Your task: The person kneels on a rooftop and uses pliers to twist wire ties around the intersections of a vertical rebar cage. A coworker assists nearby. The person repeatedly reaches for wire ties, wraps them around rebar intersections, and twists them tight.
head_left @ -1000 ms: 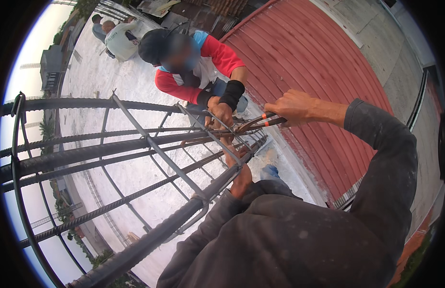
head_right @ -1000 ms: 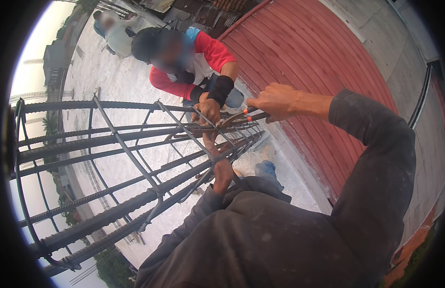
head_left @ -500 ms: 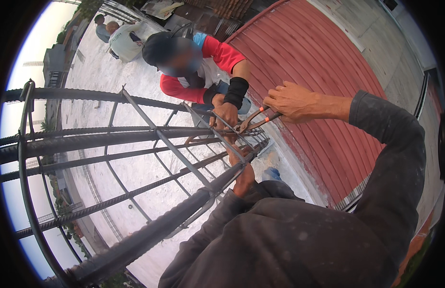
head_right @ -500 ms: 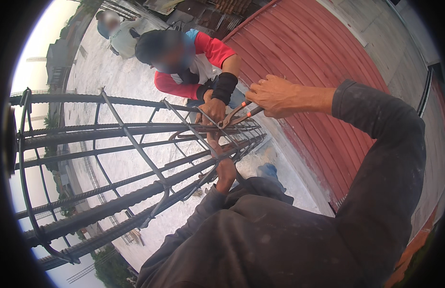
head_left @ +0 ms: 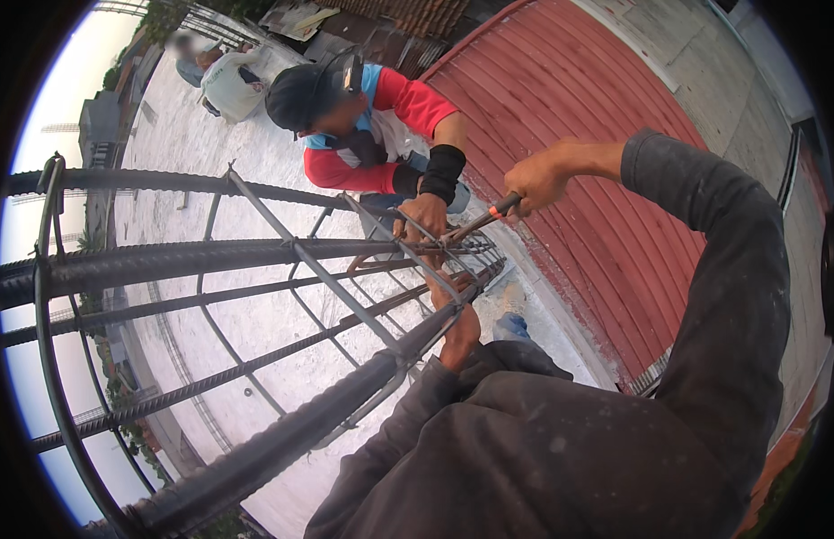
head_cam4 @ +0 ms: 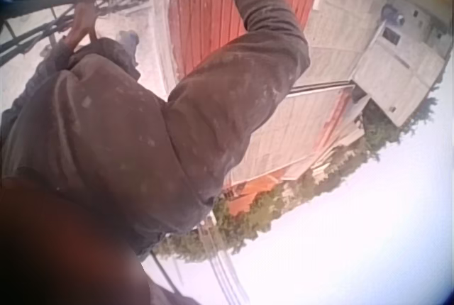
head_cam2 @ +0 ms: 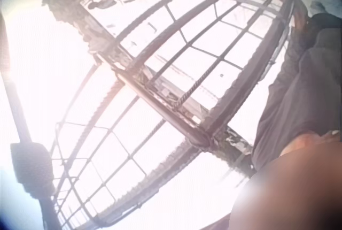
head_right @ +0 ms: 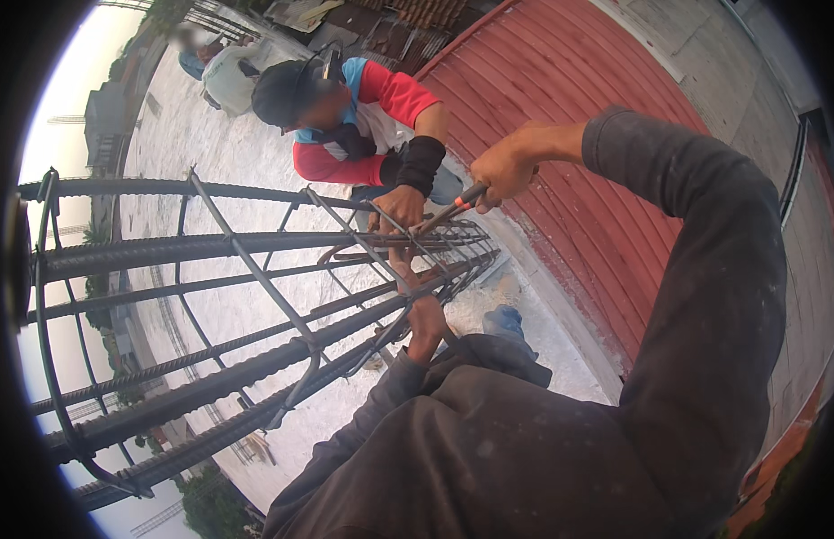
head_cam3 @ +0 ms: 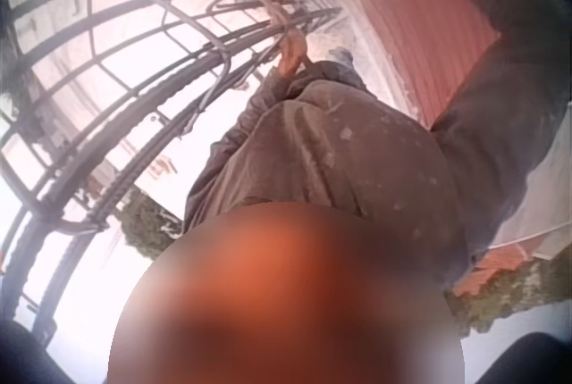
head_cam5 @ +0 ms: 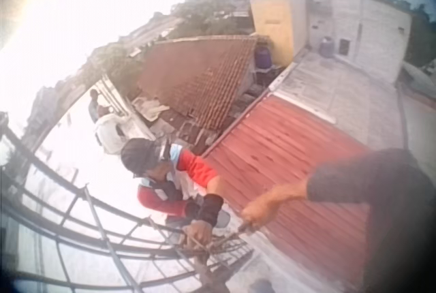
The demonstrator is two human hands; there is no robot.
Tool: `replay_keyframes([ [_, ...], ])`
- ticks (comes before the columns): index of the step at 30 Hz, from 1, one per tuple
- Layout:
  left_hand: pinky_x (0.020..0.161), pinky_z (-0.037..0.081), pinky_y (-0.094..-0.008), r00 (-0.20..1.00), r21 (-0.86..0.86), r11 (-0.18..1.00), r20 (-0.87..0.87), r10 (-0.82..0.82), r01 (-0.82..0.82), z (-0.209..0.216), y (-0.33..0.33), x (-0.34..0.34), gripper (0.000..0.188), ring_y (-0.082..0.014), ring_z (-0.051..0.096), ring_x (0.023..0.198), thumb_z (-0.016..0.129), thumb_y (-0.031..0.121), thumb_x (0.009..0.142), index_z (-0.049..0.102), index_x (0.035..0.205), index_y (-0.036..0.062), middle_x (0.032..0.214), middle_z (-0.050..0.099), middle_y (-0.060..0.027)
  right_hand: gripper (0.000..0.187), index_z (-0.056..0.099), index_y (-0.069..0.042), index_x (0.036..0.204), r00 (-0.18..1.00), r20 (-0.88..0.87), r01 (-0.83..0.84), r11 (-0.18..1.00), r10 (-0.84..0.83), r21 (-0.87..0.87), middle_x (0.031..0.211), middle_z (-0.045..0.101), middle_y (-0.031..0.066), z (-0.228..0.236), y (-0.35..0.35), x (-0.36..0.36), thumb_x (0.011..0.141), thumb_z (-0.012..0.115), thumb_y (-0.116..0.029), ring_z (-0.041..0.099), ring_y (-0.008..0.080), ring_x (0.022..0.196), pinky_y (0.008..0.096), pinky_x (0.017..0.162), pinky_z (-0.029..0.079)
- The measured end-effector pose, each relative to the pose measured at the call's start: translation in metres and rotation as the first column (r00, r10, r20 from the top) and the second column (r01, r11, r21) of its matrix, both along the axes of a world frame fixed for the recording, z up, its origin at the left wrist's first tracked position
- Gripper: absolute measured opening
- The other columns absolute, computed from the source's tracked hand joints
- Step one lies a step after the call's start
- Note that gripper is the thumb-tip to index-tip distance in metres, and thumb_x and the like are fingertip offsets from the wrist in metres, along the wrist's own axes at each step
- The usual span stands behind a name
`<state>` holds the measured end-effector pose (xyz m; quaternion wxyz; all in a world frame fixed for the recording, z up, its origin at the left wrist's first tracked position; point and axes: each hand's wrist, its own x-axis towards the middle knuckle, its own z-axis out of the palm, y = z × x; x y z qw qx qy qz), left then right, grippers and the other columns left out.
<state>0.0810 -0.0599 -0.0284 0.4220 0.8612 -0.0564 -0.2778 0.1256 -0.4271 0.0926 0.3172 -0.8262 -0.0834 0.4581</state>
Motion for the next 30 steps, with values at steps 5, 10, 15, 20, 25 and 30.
replay_keyframes([
  [5, 0.11, 0.045, -0.0455, 0.997, 0.171, 0.982, -0.012, -0.073, 0.074, -0.02, 0.021, 0.01, 0.073, -0.04, 0.064, 0.121, 0.021, 0.056, 0.118, 0.065, 0.145, 0.0047, 0.131, 0.072, -0.0235, 0.042, 0.073, -0.005, 0.097, 0.919, -0.392, 0.069, 0.996, -0.043, 0.053, 0.082, 0.07, 0.004, 0.006, -0.004, 0.018, 0.1, 0.077, -0.047, 0.068, 0.0183, 0.065, 0.0323, 0.055, 0.057],
  [10, 0.11, 0.044, -0.0467, 0.996, -0.011, 1.0, -0.094, 0.007, -0.008, -0.006, 0.017, 0.001, 0.077, -0.0408, 0.064, 0.123, 0.017, 0.059, 0.117, 0.058, 0.152, 0.0035, 0.129, 0.073, -0.0246, 0.037, 0.073, -0.003, 0.093, 0.996, 0.058, -0.06, 0.997, 0.063, -0.055, 0.078, 0.069, 0.0066, 0.011, 0.001, -0.003, 0.09, 0.091, -0.035, 0.073, 0.0218, 0.065, 0.0365, 0.055, 0.059],
  [15, 0.107, 0.046, -0.0485, 1.0, -0.048, 0.999, -0.013, -0.022, 0.021, 0.011, 0.005, -0.002, 0.073, -0.0428, 0.065, 0.12, 0.02, 0.055, 0.117, 0.056, 0.152, 0.0023, 0.125, 0.073, -0.0262, 0.04, 0.074, 0.003, 0.095, 0.995, -0.083, -0.069, 0.996, 0.064, -0.054, 0.076, 0.072, 0.0109, -0.001, 0.006, -0.002, 0.08, 0.095, -0.027, 0.075, 0.0236, 0.064, 0.0395, 0.055, 0.06],
  [20, 0.103, 0.047, -0.0503, 0.999, -0.061, 0.997, 0.032, -0.042, 0.044, 0.009, 0.004, -0.002, 0.069, -0.0448, 0.066, 0.116, 0.022, 0.051, 0.116, 0.055, 0.151, 0.0012, 0.122, 0.073, -0.0278, 0.042, 0.073, 0.004, 0.097, 0.935, -0.354, 0.039, 0.999, -0.031, 0.015, 0.081, 0.072, 0.0105, 0.005, 0.0, 0.006, 0.075, 0.095, -0.024, 0.075, 0.0241, 0.069, 0.042, 0.058, 0.06],
  [25, 0.1, 0.049, -0.0521, 0.996, -0.091, 0.995, 0.083, -0.034, 0.041, 0.01, -0.002, 0.001, 0.065, -0.0468, 0.067, 0.113, 0.025, 0.047, 0.116, 0.053, 0.151, 0.0, 0.118, 0.073, -0.0294, 0.056, 0.068, -0.006, 0.127, 0.701, 0.704, 0.063, 0.972, 0.117, -0.224, 0.089, 0.067, 0.0052, 0.003, 0.009, -0.044, 0.082, 0.091, -0.03, 0.071, 0.0235, 0.079, 0.0439, 0.069, 0.057],
  [30, 0.097, 0.051, -0.0539, 0.992, -0.114, 0.991, 0.114, -0.051, 0.064, 0.012, -0.007, 0.003, 0.061, -0.0488, 0.069, 0.11, 0.027, 0.043, 0.115, 0.051, 0.151, -0.0012, 0.115, 0.073, -0.031, 0.038, 0.065, -0.012, 0.127, -0.034, 0.966, 0.238, 0.94, 0.258, -0.243, 0.084, 0.061, 0.0028, -0.019, 0.012, -0.058, 0.096, 0.076, -0.03, 0.068, 0.0227, 0.077, 0.0427, 0.072, 0.054],
])
